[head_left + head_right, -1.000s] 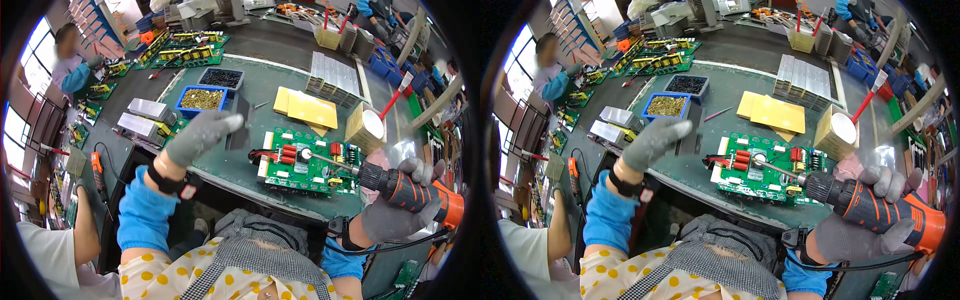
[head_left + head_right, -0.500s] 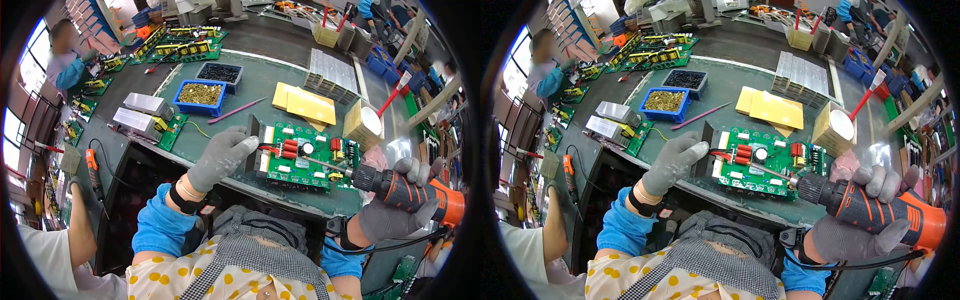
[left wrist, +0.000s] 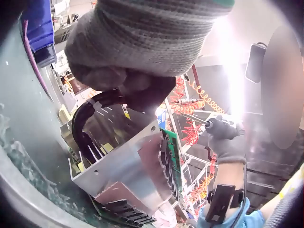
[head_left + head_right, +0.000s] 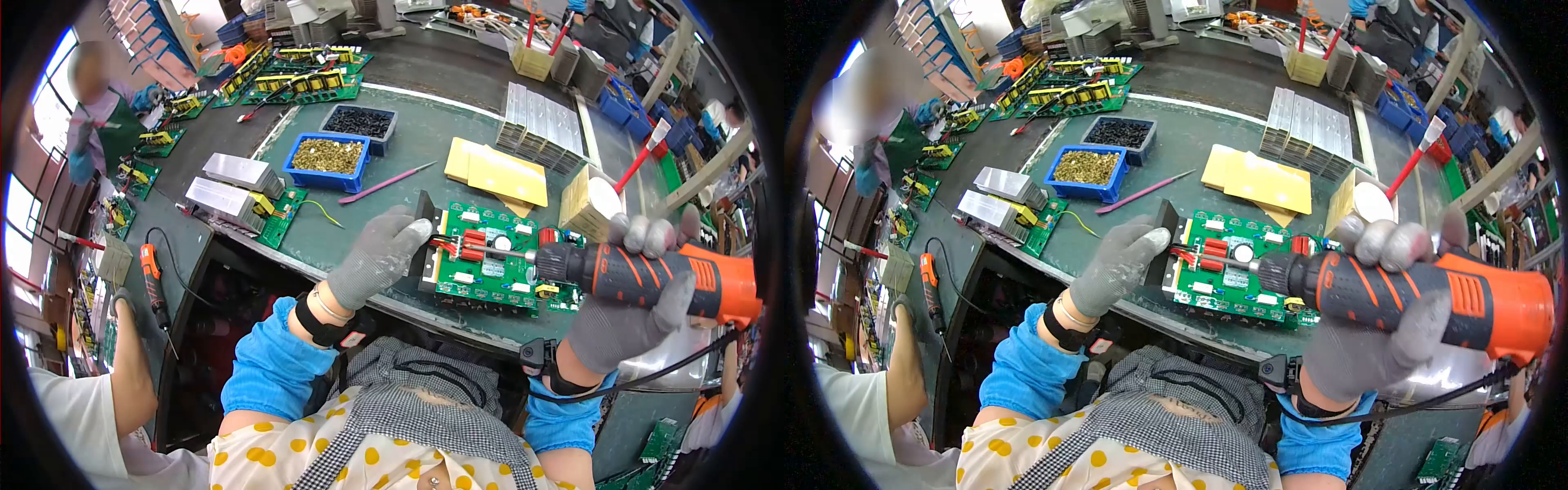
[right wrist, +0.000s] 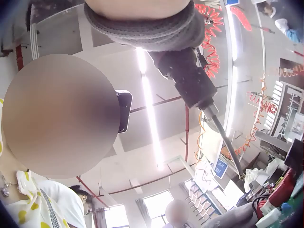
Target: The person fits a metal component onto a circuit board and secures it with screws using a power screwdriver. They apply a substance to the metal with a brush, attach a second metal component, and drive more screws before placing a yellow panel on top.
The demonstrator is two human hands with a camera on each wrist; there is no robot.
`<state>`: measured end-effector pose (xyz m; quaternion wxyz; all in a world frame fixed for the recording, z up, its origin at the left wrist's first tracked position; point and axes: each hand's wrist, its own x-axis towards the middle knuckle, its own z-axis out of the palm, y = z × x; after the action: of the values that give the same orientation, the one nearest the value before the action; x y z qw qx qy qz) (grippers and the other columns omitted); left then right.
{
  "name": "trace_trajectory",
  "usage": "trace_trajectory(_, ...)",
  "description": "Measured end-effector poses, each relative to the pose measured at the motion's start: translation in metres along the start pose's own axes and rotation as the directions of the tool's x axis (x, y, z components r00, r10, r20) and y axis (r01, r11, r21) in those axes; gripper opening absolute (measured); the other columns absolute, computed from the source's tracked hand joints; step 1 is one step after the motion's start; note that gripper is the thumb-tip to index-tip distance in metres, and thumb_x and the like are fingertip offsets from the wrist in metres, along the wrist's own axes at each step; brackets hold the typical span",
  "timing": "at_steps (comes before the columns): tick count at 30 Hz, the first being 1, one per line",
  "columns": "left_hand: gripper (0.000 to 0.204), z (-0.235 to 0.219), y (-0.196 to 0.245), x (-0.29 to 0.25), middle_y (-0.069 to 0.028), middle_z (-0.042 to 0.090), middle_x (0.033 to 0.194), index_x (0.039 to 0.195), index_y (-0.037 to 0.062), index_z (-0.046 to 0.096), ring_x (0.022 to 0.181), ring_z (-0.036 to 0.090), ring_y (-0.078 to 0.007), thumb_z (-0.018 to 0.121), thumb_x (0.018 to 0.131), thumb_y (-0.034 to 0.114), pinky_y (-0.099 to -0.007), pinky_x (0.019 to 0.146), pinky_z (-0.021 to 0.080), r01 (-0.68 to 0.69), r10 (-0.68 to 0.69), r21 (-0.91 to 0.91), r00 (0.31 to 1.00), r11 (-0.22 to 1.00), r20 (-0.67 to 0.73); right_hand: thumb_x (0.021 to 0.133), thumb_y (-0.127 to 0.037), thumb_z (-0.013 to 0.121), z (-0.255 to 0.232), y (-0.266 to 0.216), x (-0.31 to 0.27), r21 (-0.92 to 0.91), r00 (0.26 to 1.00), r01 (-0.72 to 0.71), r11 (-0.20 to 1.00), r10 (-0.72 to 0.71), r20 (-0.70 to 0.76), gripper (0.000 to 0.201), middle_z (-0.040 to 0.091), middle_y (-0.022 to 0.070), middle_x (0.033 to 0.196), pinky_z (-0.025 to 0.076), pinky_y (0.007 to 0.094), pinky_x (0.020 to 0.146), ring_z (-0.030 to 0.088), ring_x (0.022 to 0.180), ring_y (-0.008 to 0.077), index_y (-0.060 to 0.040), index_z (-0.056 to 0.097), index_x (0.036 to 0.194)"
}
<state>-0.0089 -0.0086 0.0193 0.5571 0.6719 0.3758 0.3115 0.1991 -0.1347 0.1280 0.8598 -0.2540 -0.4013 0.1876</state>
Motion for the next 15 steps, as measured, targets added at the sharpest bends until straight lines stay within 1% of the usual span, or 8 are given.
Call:
trace_trajectory(1, 0.029, -0.001, 0.006, -0.002, -0.0040, 0.057, 0.083, 0.102, -0.0036, 0.064, 0.071, 0.053, -0.0115, 0.054, 0.099, 0.024, -0.0271, 0.064, 0.044, 0.034, -0.034, 0.012, 0.999, 0.999, 0.011, 0.089, -0.043, 0.063, 0.004, 0.003, 0.001, -0.028, 1.000, -0.013, 1.000, 0.013, -0.014, 0.074, 0.051, 0.0056, 0.092, 0.049, 0.0436, 0.092, 0.054, 0.087, 0.0191, -0.0032, 0.034, 0.144)
trace_trajectory(2, 0.029, -0.002, 0.009, -0.004, 0.0013, 0.057, 0.080, 0.106, -0.0022, 0.063, 0.068, 0.051, -0.0043, 0.054, 0.099, 0.024, -0.0227, 0.060, 0.043, 0.067, -0.067, 0.025, 0.997, 0.997, 0.023, 0.088, -0.042, 0.063, 0.002, 0.009, 0.003, -0.054, 0.999, 0.007, 0.999, -0.006, 0.031, 0.063, 0.053, 0.0063, 0.095, 0.049, 0.0452, 0.094, 0.056, 0.090, 0.0206, -0.0024, 0.045, 0.134)
trace_trajectory(3, 0.029, -0.002, 0.007, -0.003, 0.0012, 0.058, 0.080, 0.106, -0.0019, 0.064, 0.068, 0.051, -0.0043, 0.054, 0.099, 0.024, -0.0229, 0.061, 0.044, 0.052, -0.053, 0.029, 0.998, 0.998, 0.018, 0.090, -0.038, 0.061, 0.006, 0.014, 0.005, -0.044, 0.995, -0.020, 0.999, 0.024, 0.098, 0.047, 0.055, 0.0065, 0.094, 0.050, 0.0459, 0.094, 0.056, 0.090, 0.0208, -0.0022, 0.055, 0.119)
trace_trajectory(5, 0.028, -0.001, -0.001, -0.001, 0.0010, 0.059, 0.081, 0.105, -0.0015, 0.064, 0.069, 0.052, -0.0042, 0.054, 0.099, 0.024, -0.0232, 0.061, 0.044, 0.025, -0.026, 0.038, 1.000, 0.999, 0.012, 0.091, -0.034, 0.060, 0.010, 0.028, 0.008, -0.056, 0.993, -0.006, 0.998, 0.013, 0.115, 0.035, 0.057, 0.0074, 0.095, 0.050, 0.0465, 0.094, 0.057, 0.091, 0.0212, -0.0024, 0.059, 0.107)
trace_trajectory(6, 0.028, -0.001, -0.003, -0.001, 0.0007, 0.060, 0.082, 0.105, -0.0015, 0.064, 0.070, 0.052, -0.0044, 0.054, 0.099, 0.024, -0.0232, 0.061, 0.045, 0.020, -0.020, 0.043, 1.000, 0.999, 0.008, 0.094, -0.031, 0.057, 0.010, 0.034, 0.006, -0.054, 0.989, -0.030, 0.998, 0.037, 0.144, 0.051, 0.055, 0.0075, 0.097, 0.048, 0.0471, 0.097, 0.057, 0.095, 0.0209, -0.0012, 0.043, 0.133)
trace_trajectory(11, 0.027, -0.001, -0.005, -0.001, -0.0005, 0.062, 0.086, 0.105, -0.0023, 0.064, 0.073, 0.054, -0.0055, 0.054, 0.099, 0.022, -0.0237, 0.064, 0.046, 0.012, -0.012, 0.011, 1.000, 1.000, 0.005, 0.092, -0.017, 0.063, 0.033, 0.057, 0.006, -0.128, 0.995, 0.006, 0.992, 0.007, 0.099, 0.054, 0.060, 0.0068, 0.092, 0.051, 0.0511, 0.094, 0.061, 0.087, 0.0205, -0.0042, 0.038, 0.138)
trace_trajectory(14, 0.029, 0.002, -0.013, 0.001, -0.0207, 0.064, 0.088, 0.098, -0.0047, 0.063, 0.078, 0.062, -0.0351, 0.053, 0.097, 0.022, -0.0390, 0.073, 0.048, -0.089, 0.088, -0.042, 0.996, 0.995, -0.024, 0.091, -0.015, 0.064, 0.035, 0.065, 0.005, -0.133, 0.998, -0.019, 0.991, 0.027, 0.062, 0.056, 0.061, 0.0070, 0.093, 0.053, 0.0493, 0.091, 0.062, 0.088, 0.0203, -0.0030, 0.038, 0.139)
trace_trajectory(15, 0.029, 0.003, -0.012, 0.000, -0.0212, 0.064, 0.089, 0.098, -0.0045, 0.063, 0.079, 0.062, -0.0358, 0.053, 0.097, 0.022, -0.0395, 0.073, 0.048, -0.095, 0.095, -0.030, 0.995, 0.995, -0.024, 0.090, -0.012, 0.065, 0.034, 0.067, 0.005, -0.107, 0.997, -0.029, 0.994, 0.036, 0.066, 0.058, 0.061, 0.0074, 0.094, 0.054, 0.0469, 0.089, 0.064, 0.088, 0.0208, -0.0021, 0.036, 0.139)
